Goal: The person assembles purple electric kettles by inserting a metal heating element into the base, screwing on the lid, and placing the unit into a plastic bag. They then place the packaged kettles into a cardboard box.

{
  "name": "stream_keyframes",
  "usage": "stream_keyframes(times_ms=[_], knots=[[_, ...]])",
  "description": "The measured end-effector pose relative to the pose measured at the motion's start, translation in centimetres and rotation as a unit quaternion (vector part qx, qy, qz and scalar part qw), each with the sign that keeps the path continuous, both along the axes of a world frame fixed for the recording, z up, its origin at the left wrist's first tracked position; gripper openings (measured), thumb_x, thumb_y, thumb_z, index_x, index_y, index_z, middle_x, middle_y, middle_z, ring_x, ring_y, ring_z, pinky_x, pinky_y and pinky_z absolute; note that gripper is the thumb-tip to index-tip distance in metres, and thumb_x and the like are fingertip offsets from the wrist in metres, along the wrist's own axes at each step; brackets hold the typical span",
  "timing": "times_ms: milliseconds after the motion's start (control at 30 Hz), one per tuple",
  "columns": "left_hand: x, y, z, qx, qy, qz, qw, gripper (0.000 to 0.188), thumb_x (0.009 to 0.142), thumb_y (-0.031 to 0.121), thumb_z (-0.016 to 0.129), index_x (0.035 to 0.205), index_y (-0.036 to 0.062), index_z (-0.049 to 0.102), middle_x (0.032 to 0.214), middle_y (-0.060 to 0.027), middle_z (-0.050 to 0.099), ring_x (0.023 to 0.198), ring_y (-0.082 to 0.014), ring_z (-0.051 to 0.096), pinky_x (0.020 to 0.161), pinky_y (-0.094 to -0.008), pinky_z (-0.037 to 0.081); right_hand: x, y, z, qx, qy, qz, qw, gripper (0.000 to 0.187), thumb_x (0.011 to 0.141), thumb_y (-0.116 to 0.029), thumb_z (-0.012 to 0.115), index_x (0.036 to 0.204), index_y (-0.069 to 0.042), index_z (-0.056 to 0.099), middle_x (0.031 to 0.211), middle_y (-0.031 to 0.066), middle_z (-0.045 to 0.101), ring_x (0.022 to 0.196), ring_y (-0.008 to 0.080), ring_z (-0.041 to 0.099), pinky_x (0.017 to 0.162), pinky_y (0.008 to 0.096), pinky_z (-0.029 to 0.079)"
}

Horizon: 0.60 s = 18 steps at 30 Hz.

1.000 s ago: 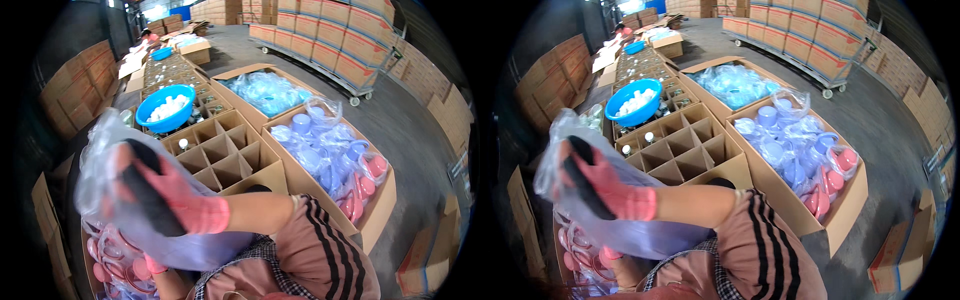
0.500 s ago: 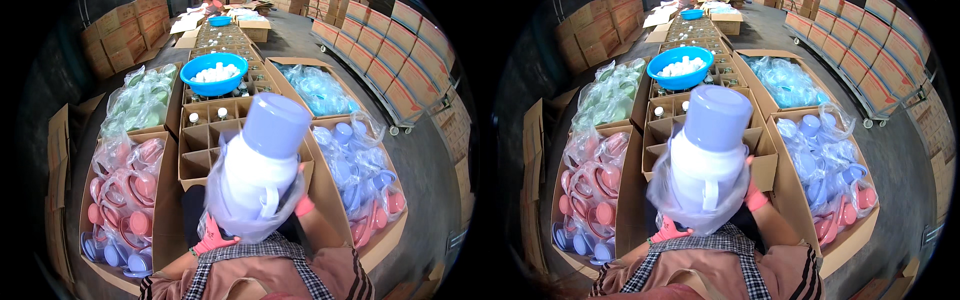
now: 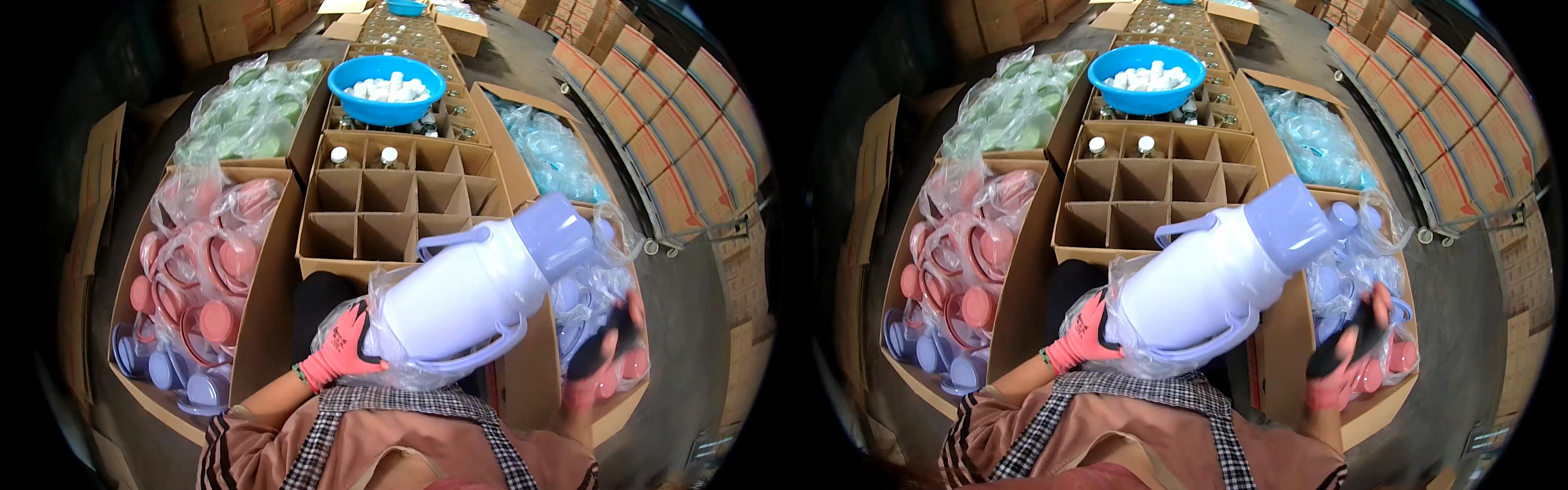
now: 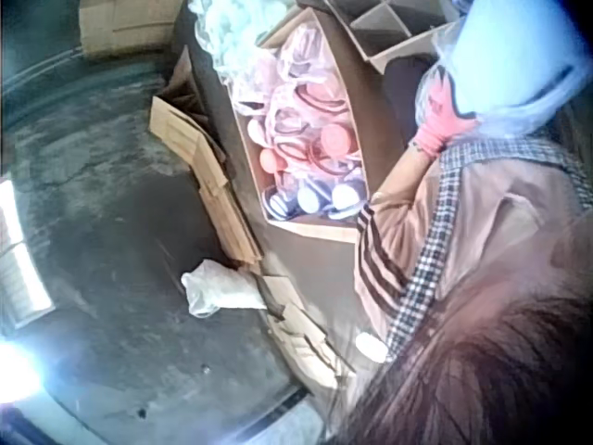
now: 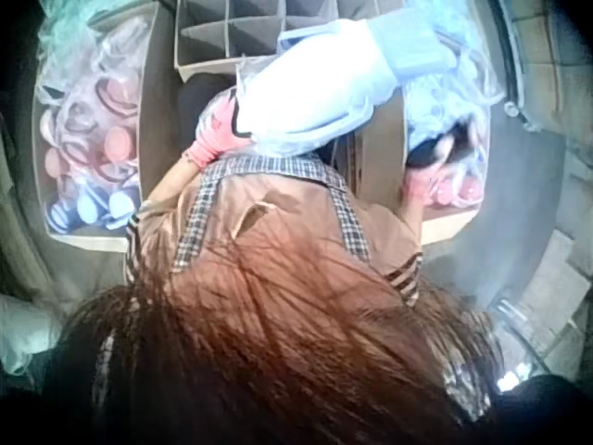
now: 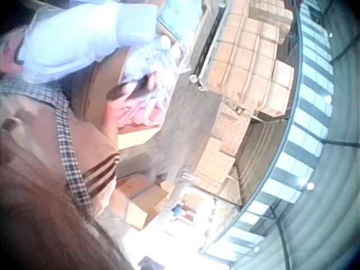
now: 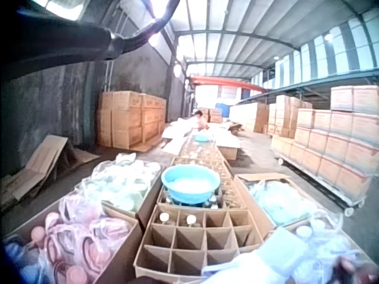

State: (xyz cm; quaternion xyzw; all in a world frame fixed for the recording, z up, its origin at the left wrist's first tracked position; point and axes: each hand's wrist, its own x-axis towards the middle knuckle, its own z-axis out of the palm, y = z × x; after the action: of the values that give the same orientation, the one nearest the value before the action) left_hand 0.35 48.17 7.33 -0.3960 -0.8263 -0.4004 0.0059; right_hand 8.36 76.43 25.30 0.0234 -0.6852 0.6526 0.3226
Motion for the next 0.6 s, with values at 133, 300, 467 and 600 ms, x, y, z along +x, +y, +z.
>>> stream_keyframes(times_ms=[133, 300, 467, 600], knots=[[-1.9, 0.2, 0.0, 0.025, -0.048, -0.015, 0.998, 0.099, 0.053, 0.047, 0.072, 0.124, -0.0072, 0.027, 0.121, -0.0281, 0.035, 0.112, -0.0408, 0.035, 0.096, -0.0416, 0.028, 0.3, -2.0, 2.1, 0.691, -0.039, 0.19, 0.697, 0.038, 0.079, -0.039, 0.049, 0.099, -0.007, 0.053, 0.107, 0.012, 0.049, 0.105, 0.0289, 0.044, 0.086, 0.0462, 0.035], [-1.8, -0.2, -0.1, 0.036, 0.005, -0.027, 0.999, 0.095, 0.055, 0.046, 0.072, 0.12, -0.0086, 0.03, 0.123, -0.0296, 0.032, 0.113, -0.0411, 0.034, 0.096, -0.0423, 0.028, -5.2, -2.3, -1.0, 0.754, 0.085, 0.056, 0.648, 0.023, 0.068, -0.013, 0.049, 0.089, -0.008, 0.055, 0.097, 0.0112, 0.052, 0.098, 0.0313, 0.047, 0.085, 0.0465, 0.036], [-0.1, -2.5, -3.8, 0.031, 0.11, 0.036, 0.993, 0.09, 0.056, 0.044, 0.073, 0.116, -0.0103, 0.033, 0.119, -0.0317, 0.034, 0.108, -0.0416, 0.039, 0.094, -0.0424, 0.031, -9.5, 0.0, 0.1, 0.806, -0.075, 0.177, 0.56, 0.019, 0.058, -0.009, 0.057, 0.075, -0.006, 0.051, 0.078, 0.0101, 0.05, 0.085, 0.0304, 0.048, 0.085, 0.0405, 0.038], [-1.6, -3.0, -2.1, 0.094, -0.252, 0.001, 0.963, 0.034, 0.073, 0.027, 0.062, 0.093, 0.001, 0.054, 0.104, -0.0148, 0.05, 0.094, -0.033, 0.049, 0.08, -0.0399, 0.041, -10.4, 3.7, 3.7, 0.666, -0.189, 0.07, 0.718, 0.039, 0.049, -0.014, 0.072, 0.082, -0.004, 0.054, 0.081, 0.011, 0.054, 0.086, 0.031, 0.05, 0.081, 0.0367, 0.04]])
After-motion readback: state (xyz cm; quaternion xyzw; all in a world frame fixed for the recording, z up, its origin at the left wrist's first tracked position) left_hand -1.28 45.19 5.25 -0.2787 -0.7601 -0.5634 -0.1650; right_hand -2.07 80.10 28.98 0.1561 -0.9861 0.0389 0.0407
